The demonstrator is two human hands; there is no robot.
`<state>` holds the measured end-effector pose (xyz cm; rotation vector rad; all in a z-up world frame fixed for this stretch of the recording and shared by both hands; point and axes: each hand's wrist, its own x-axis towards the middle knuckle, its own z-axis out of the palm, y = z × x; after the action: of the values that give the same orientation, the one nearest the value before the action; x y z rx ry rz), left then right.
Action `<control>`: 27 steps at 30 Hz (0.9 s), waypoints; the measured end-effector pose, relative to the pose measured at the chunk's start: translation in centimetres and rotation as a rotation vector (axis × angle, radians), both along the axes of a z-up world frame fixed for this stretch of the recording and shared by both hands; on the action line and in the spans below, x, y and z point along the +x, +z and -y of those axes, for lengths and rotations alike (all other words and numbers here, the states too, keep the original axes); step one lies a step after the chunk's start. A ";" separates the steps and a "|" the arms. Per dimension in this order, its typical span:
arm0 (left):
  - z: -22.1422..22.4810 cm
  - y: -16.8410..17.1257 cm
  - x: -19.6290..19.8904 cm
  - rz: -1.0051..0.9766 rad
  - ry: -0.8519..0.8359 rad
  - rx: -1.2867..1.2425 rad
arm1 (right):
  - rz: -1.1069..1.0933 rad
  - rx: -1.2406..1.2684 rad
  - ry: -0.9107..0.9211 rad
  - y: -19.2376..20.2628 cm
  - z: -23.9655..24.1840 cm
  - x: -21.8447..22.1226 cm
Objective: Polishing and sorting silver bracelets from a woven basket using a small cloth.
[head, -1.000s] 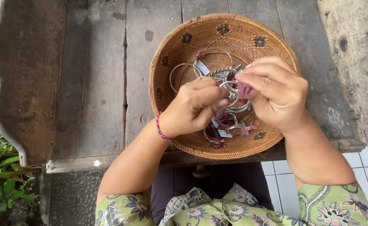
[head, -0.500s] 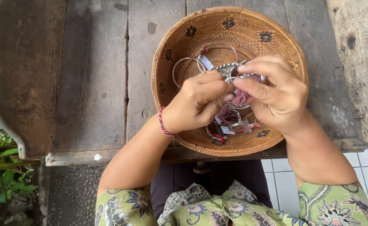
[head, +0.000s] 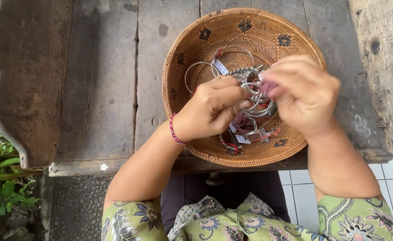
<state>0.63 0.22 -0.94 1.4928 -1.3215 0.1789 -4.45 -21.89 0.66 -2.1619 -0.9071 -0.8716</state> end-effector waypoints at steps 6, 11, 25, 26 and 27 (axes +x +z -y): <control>-0.1 -0.2 -0.1 -0.019 -0.024 -0.022 | -0.009 -0.005 0.115 -0.5 -0.4 -0.5; 0.0 -0.1 0.1 -0.026 -0.014 -0.022 | -0.012 -0.015 0.007 0.8 -1.4 -0.5; 0.1 -0.3 0.1 -0.015 -0.017 0.021 | -0.002 -0.086 -0.046 0.4 -1.1 -0.5; 0.2 -0.3 0.1 -0.001 -0.030 0.030 | -0.011 -0.068 -0.075 0.5 -1.3 -0.5; 0.3 -0.4 0.1 0.013 -0.043 0.038 | -0.021 -0.050 -0.103 0.6 -1.4 -0.5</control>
<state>0.75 -0.08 -1.29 1.4958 -1.3733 0.1369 -4.98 -20.45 1.30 -2.2736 -0.8214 -0.8827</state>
